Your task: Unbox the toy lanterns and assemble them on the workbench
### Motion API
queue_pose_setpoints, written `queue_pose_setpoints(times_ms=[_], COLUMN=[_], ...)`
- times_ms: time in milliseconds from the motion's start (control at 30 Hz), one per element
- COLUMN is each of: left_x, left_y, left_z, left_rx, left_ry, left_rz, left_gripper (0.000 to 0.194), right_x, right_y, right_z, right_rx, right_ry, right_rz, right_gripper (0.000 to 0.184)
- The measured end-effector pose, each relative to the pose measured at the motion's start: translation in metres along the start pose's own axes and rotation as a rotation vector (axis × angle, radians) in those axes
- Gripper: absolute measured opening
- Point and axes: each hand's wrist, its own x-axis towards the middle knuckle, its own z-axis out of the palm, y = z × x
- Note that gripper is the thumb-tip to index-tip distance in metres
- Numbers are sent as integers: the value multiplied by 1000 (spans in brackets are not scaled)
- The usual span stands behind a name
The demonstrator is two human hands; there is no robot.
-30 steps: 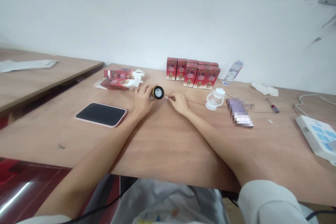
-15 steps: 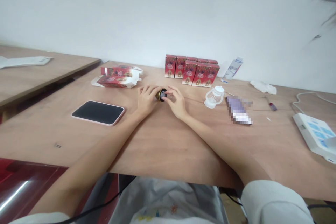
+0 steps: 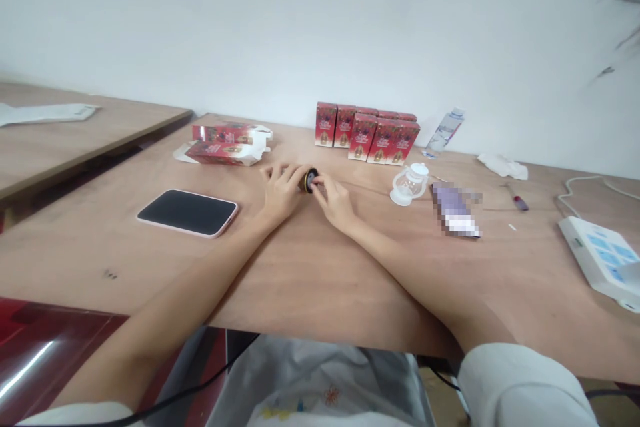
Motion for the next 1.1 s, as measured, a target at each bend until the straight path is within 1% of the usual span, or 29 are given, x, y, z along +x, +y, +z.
queue_pose_setpoints(times_ms=[167, 433, 600, 733, 800, 867, 900, 967, 1100], left_x=[0, 0, 0, 2, 3, 3, 4, 4, 3], left_y=[3, 4, 1, -6, -12, -18, -21, -26, -30], left_z=[0, 2, 5, 7, 8, 9, 10, 12, 15], left_rx=[-24, 1, 5, 6, -7, -25, -40, -87, -199], left_ry=[-16, 4, 7, 19, 28, 30, 27, 20, -5], left_rz=[-12, 10, -64, -101, -155, -212, -227, -216, -107], left_gripper=[27, 25, 25, 28, 32, 36, 38, 41, 45], right_x=[-4, -4, -2, 1, 4, 7, 9, 13, 17], right_y=[2, 3, 7, 12, 17, 23, 26, 30, 30], right_z=[4, 6, 7, 6, 4, 3, 4, 5, 6], right_rx=[-102, -114, -92, -52, -52, -101, -144, -246, -416], right_ry=[-22, -20, 37, 64, 102, 111, 92, 6, -196], right_rz=[11, -20, 31, 73, 88, 98, 100, 95, 58], right_gripper=[20, 20, 19, 21, 20, 18, 18, 16, 15])
